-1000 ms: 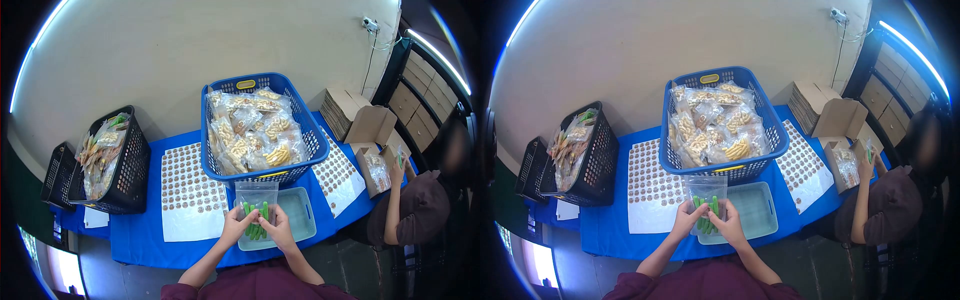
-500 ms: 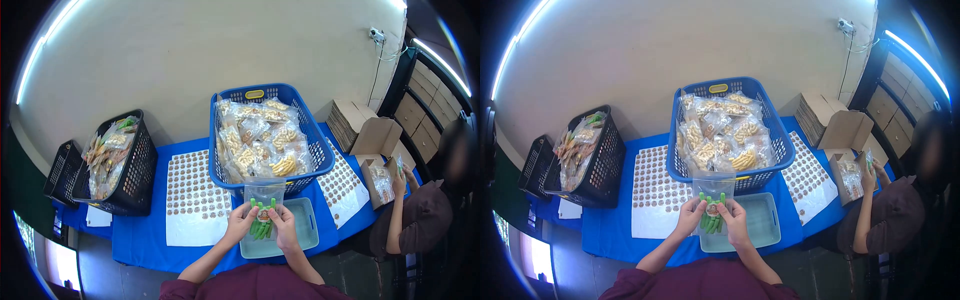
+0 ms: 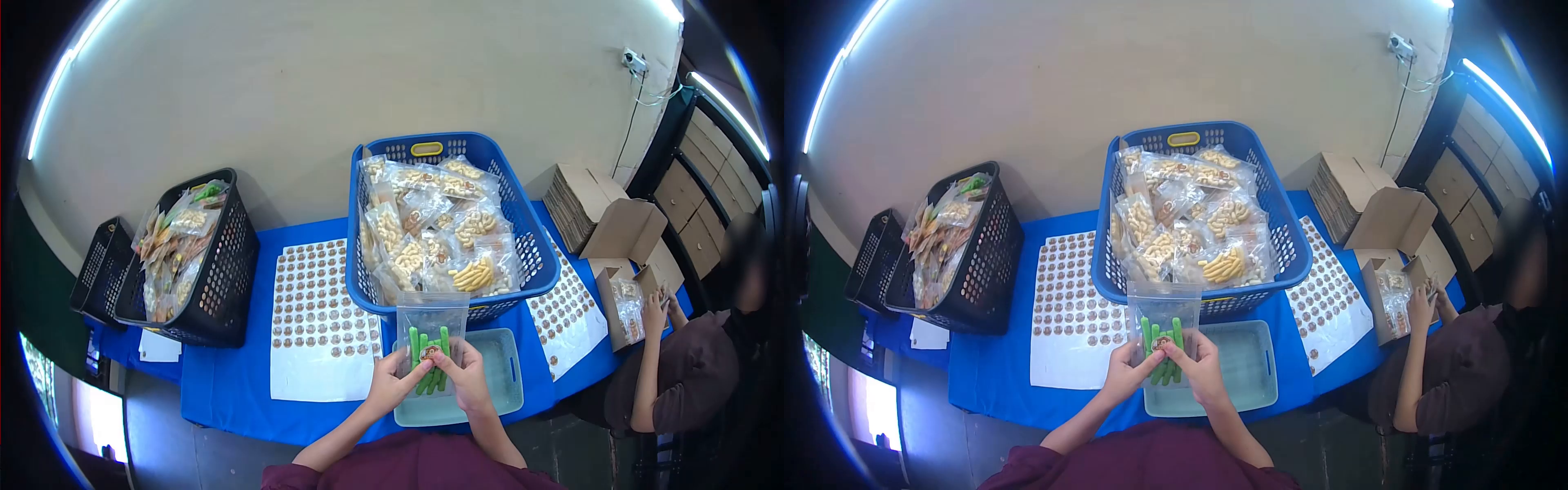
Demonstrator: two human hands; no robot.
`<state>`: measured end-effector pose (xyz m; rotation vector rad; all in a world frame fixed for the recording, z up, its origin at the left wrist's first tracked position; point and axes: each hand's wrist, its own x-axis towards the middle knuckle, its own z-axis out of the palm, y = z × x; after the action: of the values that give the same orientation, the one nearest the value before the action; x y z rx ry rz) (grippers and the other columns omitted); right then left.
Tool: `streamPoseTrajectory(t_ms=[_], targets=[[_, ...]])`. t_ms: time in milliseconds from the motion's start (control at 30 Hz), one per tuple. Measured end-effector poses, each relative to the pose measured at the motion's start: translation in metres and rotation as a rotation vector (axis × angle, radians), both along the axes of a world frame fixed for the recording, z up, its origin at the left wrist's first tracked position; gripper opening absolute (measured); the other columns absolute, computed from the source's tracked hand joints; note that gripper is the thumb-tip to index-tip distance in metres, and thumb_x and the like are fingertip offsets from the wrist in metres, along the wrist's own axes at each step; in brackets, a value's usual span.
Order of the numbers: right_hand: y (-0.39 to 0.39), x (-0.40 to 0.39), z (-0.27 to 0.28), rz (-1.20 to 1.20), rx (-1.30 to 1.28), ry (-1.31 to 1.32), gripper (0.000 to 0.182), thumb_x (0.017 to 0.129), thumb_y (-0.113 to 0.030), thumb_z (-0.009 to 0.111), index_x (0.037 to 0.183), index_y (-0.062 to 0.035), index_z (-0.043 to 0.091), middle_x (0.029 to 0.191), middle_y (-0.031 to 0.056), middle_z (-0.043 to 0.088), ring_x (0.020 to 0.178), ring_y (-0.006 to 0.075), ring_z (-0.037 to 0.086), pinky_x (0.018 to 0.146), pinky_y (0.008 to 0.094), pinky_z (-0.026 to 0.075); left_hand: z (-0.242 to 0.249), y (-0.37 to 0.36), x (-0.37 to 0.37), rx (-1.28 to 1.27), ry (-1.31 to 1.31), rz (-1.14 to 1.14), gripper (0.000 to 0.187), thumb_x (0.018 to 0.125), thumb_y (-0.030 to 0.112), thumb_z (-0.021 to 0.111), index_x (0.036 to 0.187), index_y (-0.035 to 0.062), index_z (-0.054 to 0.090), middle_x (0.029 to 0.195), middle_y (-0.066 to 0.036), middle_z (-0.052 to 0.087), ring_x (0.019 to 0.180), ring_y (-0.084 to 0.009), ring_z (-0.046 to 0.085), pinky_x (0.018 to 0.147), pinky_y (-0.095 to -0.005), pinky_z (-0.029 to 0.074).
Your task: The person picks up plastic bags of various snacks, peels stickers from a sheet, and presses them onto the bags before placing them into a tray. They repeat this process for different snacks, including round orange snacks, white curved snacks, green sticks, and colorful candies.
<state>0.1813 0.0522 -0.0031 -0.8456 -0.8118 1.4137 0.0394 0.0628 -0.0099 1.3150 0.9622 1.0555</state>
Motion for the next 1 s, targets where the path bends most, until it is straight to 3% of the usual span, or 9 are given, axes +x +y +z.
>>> streamPoseTrajectory(t_ms=[267, 467, 567, 667, 833, 1000], targets=[[-0.001, -0.005, -0.01, 0.007, 0.068, -0.221, 0.013, 0.082, -0.011, 0.059, 0.088, -0.0002, 0.056, 0.082, 0.0029, 0.059, 0.074, 0.0062, 0.053, 0.067, 0.0204, 0.043, -0.019, 0.002, -0.017, -0.167, -0.18, -0.13, 0.033, 0.083, 0.016, 0.059, 0.109, -0.003, 0.051, 0.099, -0.007, 0.059, 0.09, -0.0095, 0.054, 0.078, -0.0254, 0.044], [-0.01, -0.018, -0.005, -0.068, 0.07, -0.261, 0.012, 0.082, -0.009, 0.058, 0.089, 0.0003, 0.055, 0.082, 0.0026, 0.057, 0.077, 0.0071, 0.053, 0.07, 0.021, 0.042, -0.027, 0.001, -0.009, -0.06, -0.015, 0.095, 0.024, 0.086, 0.02, 0.055, 0.09, -0.003, 0.058, 0.079, -0.004, 0.061, 0.07, -0.0053, 0.053, 0.06, -0.0217, 0.043], [-0.014, -0.019, 0.0, -0.033, 0.101, -0.29, 0.013, 0.082, -0.007, 0.058, 0.093, -0.0006, 0.054, 0.084, 0.0015, 0.057, 0.076, 0.0063, 0.052, 0.068, 0.0203, 0.042, -0.034, 0.001, -0.003, 0.01, -0.089, 0.206, 0.024, 0.087, 0.021, 0.054, 0.082, -0.0028, 0.058, 0.068, -0.001, 0.059, 0.06, -0.0034, 0.049, 0.05, -0.0206, 0.039], [-0.015, -0.004, 0.001, 0.064, 0.26, -0.504, 0.015, 0.081, -0.007, 0.059, 0.093, -0.0009, 0.053, 0.085, 0.0015, 0.056, 0.077, 0.0061, 0.052, 0.069, 0.02, 0.042, -0.026, -0.002, -0.001, 0.056, -0.099, 0.217, 0.025, 0.087, 0.021, 0.053, 0.082, -0.0031, 0.058, 0.068, -0.002, 0.06, 0.059, -0.0034, 0.049, 0.05, -0.0209, 0.039], [-0.028, -0.004, 0.005, -0.006, 0.11, -0.281, 0.015, 0.081, -0.01, 0.06, 0.091, 0.0013, 0.056, 0.083, 0.0033, 0.059, 0.076, 0.007, 0.053, 0.068, 0.0207, 0.042, -0.022, -0.012, 0.001, 0.32, 0.168, 0.176, 0.026, 0.084, 0.02, 0.057, 0.072, -0.0032, 0.055, 0.06, -0.005, 0.056, 0.054, -0.0045, 0.047, 0.046, -0.0243, 0.037], [-0.041, -0.004, 0.003, -0.057, 0.058, -0.18, 0.014, 0.083, -0.012, 0.058, 0.086, 0.0016, 0.057, 0.08, 0.0028, 0.059, 0.074, 0.0064, 0.053, 0.067, 0.0197, 0.042, -0.025, -0.024, 0.006, 0.207, -0.053, 0.15, 0.026, 0.083, 0.021, 0.058, 0.07, -0.0006, 0.053, 0.055, -0.001, 0.049, 0.05, -0.0027, 0.038, 0.042, -0.0231, 0.029]])
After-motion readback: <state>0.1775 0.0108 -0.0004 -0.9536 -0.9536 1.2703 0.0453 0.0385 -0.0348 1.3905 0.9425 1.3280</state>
